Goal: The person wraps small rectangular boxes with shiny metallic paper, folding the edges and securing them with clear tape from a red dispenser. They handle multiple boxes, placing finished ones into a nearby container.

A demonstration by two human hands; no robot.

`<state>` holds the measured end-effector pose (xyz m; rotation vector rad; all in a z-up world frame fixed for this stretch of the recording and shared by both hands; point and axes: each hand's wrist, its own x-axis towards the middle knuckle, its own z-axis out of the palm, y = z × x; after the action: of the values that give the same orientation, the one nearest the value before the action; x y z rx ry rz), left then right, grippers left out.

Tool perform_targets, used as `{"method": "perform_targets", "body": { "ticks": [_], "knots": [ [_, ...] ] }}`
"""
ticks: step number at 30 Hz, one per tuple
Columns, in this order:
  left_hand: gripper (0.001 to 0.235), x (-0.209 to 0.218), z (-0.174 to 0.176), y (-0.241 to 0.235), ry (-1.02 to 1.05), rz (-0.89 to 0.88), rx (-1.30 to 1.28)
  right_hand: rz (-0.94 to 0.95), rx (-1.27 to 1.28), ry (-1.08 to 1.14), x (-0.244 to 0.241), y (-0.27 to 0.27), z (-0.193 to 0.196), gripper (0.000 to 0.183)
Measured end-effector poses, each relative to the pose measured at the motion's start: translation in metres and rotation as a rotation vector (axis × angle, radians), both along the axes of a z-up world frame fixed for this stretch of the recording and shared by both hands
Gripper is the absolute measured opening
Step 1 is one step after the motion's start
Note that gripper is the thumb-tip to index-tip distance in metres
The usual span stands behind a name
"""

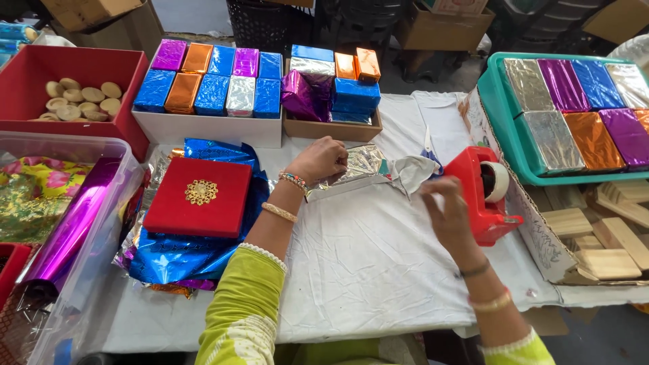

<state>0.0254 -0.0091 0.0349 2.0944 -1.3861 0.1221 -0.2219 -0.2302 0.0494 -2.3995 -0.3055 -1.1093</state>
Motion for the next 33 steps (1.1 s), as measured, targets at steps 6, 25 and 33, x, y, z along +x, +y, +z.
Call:
{"method": "perform_targets", "body": {
  "ticks": [6,25,33],
  "knots": [
    [0.005,0.001,0.001,0.0,0.027,0.008,0.016,0.155,-0.1,0.338,0.107,0.018,0.009,0.014],
    [0.007,0.005,-0.007,-0.004,-0.03,-0.012,-0.049,0.154,-0.221,0.562,0.15,0.042,0.023,0.019],
    [0.009,0.007,-0.008,-0.004,-0.024,-0.024,-0.051,-0.069,-0.223,0.702,0.162,0.037,0.011,0.023]
  ]
}}
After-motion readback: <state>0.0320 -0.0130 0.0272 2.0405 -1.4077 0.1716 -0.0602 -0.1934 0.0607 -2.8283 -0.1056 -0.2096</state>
